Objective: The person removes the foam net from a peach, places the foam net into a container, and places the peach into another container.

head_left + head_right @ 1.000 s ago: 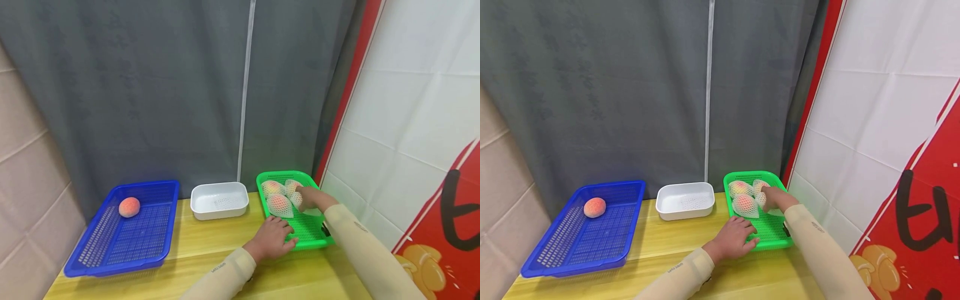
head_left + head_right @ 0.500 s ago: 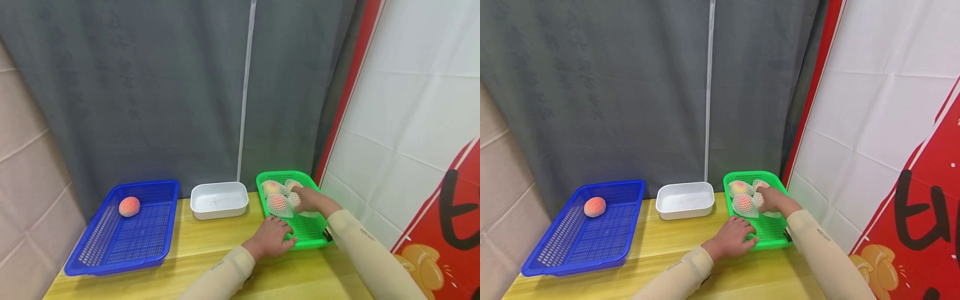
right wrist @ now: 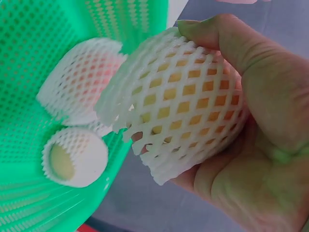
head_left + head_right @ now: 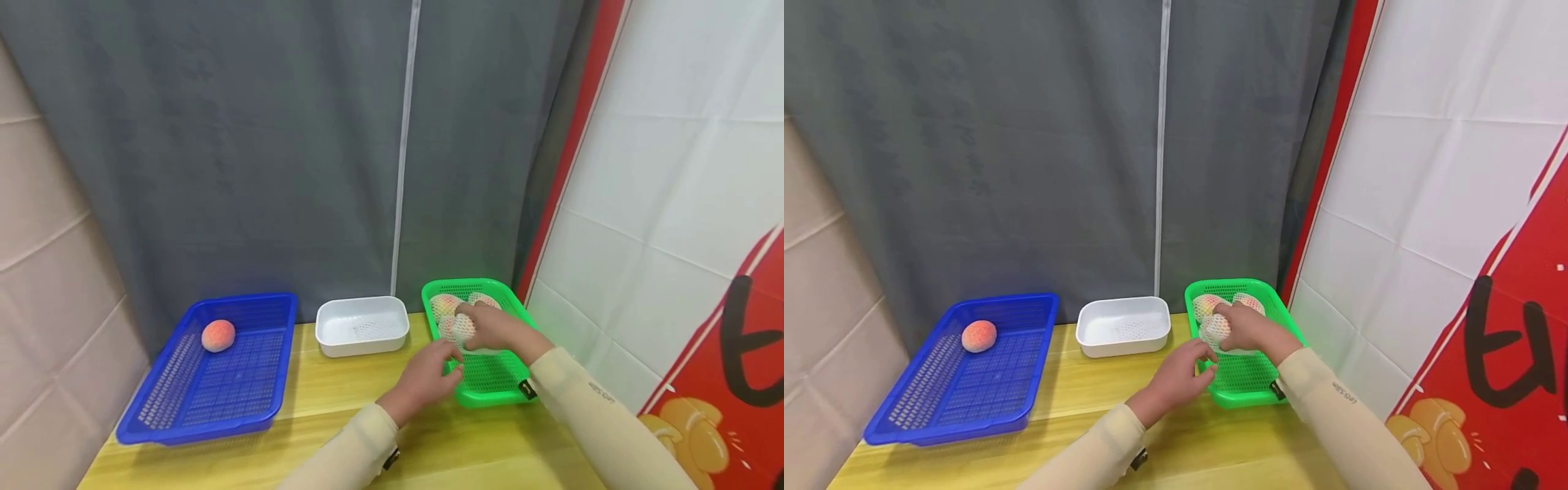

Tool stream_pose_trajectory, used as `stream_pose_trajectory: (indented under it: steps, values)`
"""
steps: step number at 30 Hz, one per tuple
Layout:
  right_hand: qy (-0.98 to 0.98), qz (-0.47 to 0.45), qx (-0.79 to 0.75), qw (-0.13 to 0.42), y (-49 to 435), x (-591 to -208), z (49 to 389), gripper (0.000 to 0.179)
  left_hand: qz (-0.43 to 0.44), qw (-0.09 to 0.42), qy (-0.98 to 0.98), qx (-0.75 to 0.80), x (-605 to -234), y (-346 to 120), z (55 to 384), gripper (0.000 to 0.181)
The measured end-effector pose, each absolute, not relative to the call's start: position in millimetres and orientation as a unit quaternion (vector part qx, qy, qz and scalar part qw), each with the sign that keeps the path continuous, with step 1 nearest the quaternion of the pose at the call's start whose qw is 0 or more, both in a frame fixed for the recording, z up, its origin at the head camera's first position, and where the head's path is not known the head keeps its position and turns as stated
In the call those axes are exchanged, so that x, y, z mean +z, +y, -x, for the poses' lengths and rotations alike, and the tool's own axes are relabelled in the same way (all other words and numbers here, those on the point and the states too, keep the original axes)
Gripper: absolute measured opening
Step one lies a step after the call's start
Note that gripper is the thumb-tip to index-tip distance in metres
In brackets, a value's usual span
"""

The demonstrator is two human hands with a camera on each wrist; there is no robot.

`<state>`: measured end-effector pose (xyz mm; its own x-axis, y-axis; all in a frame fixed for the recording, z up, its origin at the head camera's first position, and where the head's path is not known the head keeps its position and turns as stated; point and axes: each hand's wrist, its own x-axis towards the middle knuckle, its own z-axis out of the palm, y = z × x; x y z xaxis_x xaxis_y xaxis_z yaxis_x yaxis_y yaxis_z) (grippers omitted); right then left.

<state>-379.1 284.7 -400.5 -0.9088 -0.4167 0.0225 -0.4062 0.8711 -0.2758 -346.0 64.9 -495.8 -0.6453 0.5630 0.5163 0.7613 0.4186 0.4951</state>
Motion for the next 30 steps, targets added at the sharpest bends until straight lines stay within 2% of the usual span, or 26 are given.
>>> stream_pose_trajectory:
  steps: [6,16,30]
  values:
    - [0.962,0.234,-0.141,0.005,265.2,-397.5,371.3,0.067,0.337,0.116,-0.851,-0.385,-487.7,33.0,342.4,0.007]
    - [0.943,0.297,-0.149,-0.022,229.8,-396.4,357.7,0.061,0.247,0.168,-0.862,-0.409,-468.2,-43.6,337.8,0.005]
    - [0.921,0.354,-0.164,-0.003,176.1,-401.0,348.2,0.060,0.167,0.167,-0.852,-0.468,-472.0,-103.3,314.3,0.006]
